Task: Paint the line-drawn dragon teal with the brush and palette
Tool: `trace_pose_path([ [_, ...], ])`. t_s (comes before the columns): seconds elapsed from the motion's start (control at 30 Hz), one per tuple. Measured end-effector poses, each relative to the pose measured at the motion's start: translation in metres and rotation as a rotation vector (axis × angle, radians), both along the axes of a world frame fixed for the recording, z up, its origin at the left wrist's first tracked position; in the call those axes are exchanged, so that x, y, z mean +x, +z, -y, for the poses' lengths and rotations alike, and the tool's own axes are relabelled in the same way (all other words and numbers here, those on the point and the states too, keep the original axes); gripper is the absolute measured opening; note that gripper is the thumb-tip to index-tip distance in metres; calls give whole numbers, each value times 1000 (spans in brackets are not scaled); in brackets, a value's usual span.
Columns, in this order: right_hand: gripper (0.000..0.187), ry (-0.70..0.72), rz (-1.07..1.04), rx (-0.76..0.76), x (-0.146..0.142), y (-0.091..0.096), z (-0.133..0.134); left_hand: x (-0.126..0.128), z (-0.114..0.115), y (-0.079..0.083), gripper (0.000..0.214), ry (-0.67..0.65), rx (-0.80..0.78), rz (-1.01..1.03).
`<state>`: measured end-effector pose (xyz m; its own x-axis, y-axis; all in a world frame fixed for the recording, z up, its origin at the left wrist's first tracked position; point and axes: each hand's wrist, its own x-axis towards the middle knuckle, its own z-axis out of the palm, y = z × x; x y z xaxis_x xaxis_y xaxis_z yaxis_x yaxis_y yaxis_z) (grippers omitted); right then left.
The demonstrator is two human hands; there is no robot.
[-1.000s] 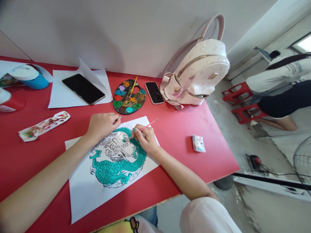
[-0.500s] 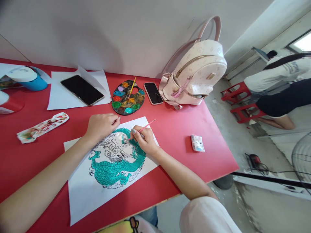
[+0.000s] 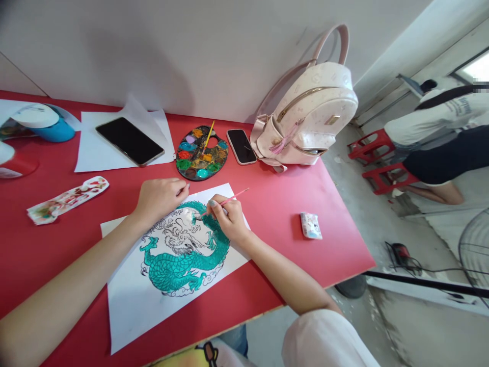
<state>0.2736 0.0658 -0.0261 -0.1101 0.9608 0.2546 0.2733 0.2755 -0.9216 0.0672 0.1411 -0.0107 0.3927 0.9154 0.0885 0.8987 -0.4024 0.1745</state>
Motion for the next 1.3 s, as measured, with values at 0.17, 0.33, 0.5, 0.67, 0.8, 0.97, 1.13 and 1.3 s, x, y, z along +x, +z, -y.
trace_pose_path([
  [0.17, 61, -32, -2, 11, -1, 0, 0, 0, -1, -2, 44, -6, 2, 9],
  [0.33, 61, -37, -5, 15, 0, -2, 0, -1, -2, -4, 42, -5, 4, 19],
  [0.5, 60, -12, -4, 14, 0, -2, -1, -1, -2, -4, 44, -4, 4, 7],
  [0.67, 60, -49, 2, 30, 0, -1, -1, -1, -2, -6, 44, -7, 15, 54],
  [0.8, 61, -35, 13, 22, 0, 0, 0, -2, -2, -8, 44, -4, 19, 98],
  [0.97, 62, -54, 21, 17, 0, 0, 0, -2, -2, -7, 45, -1, 11, 82],
  [1.13, 61, -52, 11, 24, 0, 1, 0, -1, -1, -5, 45, -6, 12, 29],
  [1.3, 59, -49, 16, 21, 1, 0, 0, -1, -2, -5, 46, -9, 17, 6],
])
